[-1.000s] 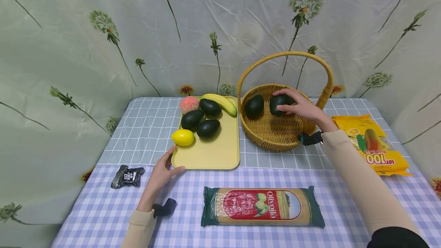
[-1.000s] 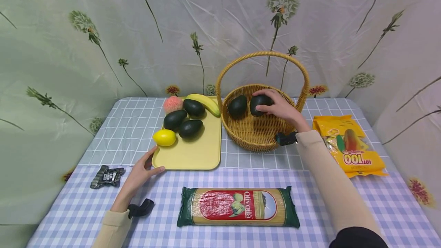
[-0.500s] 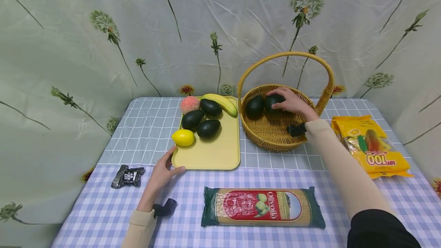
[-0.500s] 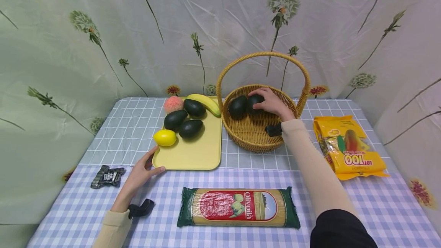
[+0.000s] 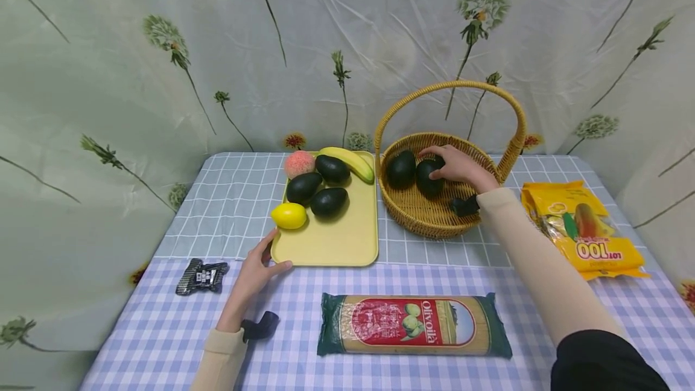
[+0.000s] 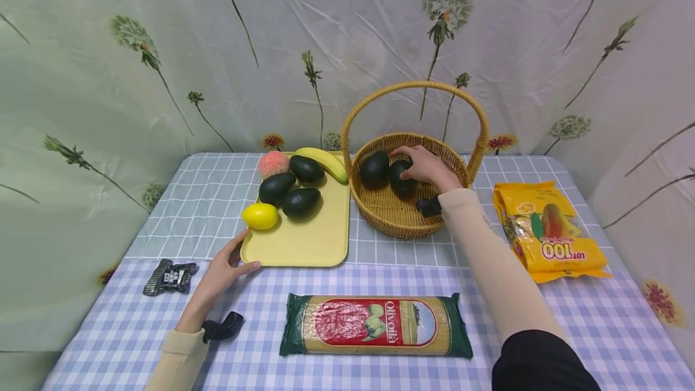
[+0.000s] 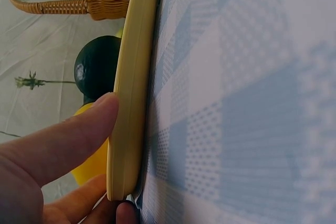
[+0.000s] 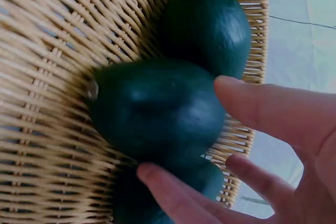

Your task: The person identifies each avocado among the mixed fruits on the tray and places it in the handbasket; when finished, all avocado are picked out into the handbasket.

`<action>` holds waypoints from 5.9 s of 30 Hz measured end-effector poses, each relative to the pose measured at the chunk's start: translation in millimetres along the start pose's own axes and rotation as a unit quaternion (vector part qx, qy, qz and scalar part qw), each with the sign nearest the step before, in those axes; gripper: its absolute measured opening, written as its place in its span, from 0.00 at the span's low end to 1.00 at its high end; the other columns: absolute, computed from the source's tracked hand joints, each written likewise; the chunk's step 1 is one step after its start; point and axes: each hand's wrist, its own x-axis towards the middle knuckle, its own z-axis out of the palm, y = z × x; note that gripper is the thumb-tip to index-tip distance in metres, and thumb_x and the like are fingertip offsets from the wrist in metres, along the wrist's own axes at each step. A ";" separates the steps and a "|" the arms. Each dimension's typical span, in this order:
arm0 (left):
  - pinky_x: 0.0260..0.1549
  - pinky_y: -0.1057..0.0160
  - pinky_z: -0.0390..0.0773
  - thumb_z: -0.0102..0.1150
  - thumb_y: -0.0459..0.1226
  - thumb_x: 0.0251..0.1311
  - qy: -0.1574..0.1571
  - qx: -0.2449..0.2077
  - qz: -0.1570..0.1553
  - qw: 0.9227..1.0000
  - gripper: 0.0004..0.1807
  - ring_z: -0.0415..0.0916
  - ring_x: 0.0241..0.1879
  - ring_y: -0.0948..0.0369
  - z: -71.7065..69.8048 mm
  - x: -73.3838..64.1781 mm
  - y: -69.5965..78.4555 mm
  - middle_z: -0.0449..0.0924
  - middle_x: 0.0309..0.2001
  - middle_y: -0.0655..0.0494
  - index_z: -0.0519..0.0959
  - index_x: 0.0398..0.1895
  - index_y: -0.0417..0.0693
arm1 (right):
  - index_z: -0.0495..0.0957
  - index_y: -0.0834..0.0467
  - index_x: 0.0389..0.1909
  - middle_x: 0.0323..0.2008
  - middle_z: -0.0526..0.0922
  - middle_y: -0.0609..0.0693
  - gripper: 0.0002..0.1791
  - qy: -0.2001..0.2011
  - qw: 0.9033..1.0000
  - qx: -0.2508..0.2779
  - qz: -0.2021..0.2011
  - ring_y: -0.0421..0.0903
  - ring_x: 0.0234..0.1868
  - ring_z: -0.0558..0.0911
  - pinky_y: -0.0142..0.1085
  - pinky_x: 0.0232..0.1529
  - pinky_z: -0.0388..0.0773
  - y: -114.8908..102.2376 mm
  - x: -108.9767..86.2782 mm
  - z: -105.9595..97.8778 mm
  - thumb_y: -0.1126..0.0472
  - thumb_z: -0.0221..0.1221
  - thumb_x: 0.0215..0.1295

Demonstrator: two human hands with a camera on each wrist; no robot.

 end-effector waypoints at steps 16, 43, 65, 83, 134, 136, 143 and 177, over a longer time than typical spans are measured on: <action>0.67 0.53 0.56 0.67 0.31 0.54 0.003 -0.004 0.001 1.000 0.47 0.52 0.70 0.46 0.8 -0.5 -0.4 0.51 0.72 0.37 0.51 0.73 0.37 | 0.63 0.65 0.66 0.63 0.65 0.65 0.27 -0.021 0.959 0.263 -0.105 0.58 0.52 0.78 0.47 0.50 0.79 -22.8 -32.4 -6.6 0.62 0.56 0.69; 0.67 0.52 0.56 0.67 0.33 0.55 0.006 0.004 -0.017 1.000 0.46 0.52 0.70 0.46 1.5 -2.5 1.8 0.50 0.73 0.39 0.51 0.74 0.39 | 0.52 0.59 0.73 0.71 0.50 0.64 0.37 -0.096 0.948 0.252 -0.171 0.64 0.52 0.74 0.52 0.46 0.79 -109.3 28.4 108.9 0.60 0.58 0.67; 0.67 0.51 0.58 0.68 0.33 0.55 0.007 0.009 -0.014 1.000 0.46 0.53 0.69 0.47 1.0 -1.7 0.8 0.51 0.72 0.39 0.52 0.74 0.39 | 0.69 0.54 0.63 0.63 0.62 0.61 0.27 -0.008 0.974 0.211 -0.078 0.52 0.40 0.79 0.35 0.36 0.80 -130.6 46.5 137.0 0.55 0.62 0.64; 0.66 0.51 0.58 0.68 0.32 0.54 0.009 0.014 -0.014 1.000 0.47 0.54 0.69 0.46 1.0 -2.2 0.1 0.52 0.72 0.39 0.52 0.74 0.39 | 0.68 0.53 0.64 0.67 0.61 0.52 0.26 0.013 0.958 0.231 -0.169 0.53 0.64 0.64 0.55 0.60 0.67 -43.5 -39.0 37.2 0.59 0.60 0.66; 0.65 0.50 0.59 0.68 0.32 0.54 0.008 0.013 -0.005 1.000 0.46 0.55 0.68 0.46 -0.1 -1.8 1.0 0.53 0.71 0.38 0.53 0.73 0.38 | 0.71 0.67 0.59 0.56 0.74 0.69 0.23 0.105 0.994 0.010 0.005 0.65 0.49 0.77 0.57 0.50 0.74 23.2 -74.3 -10.4 0.60 0.58 0.67; 0.65 0.50 0.60 0.68 0.31 0.54 0.009 0.011 -0.003 1.000 0.46 0.55 0.68 0.45 0.1 -2.2 0.7 0.53 0.71 0.38 0.53 0.73 0.38 | 0.70 0.67 0.60 0.56 0.74 0.68 0.23 0.105 0.993 0.060 -0.011 0.63 0.46 0.79 0.52 0.46 0.78 19.7 -76.0 -8.8 0.59 0.57 0.68; 0.66 0.51 0.58 0.67 0.31 0.54 0.004 0.009 0.008 1.000 0.46 0.53 0.69 0.46 0.6 -2.3 -0.3 0.53 0.72 0.38 0.52 0.73 0.37 | 0.67 0.68 0.61 0.56 0.73 0.67 0.22 0.073 0.964 0.238 -0.090 0.53 0.43 0.82 0.35 0.40 0.82 4.6 -70.3 9.0 0.62 0.54 0.71; 0.67 0.51 0.57 0.67 0.32 0.55 0.004 -0.005 0.004 1.000 0.46 0.52 0.69 0.47 -0.9 -2.9 -1.0 0.52 0.72 0.39 0.52 0.73 0.38 | 0.66 0.59 0.67 0.69 0.61 0.56 0.29 0.084 0.962 0.229 -0.119 0.55 0.70 0.56 0.49 0.68 0.56 -127.2 77.7 102.9 0.66 0.59 0.65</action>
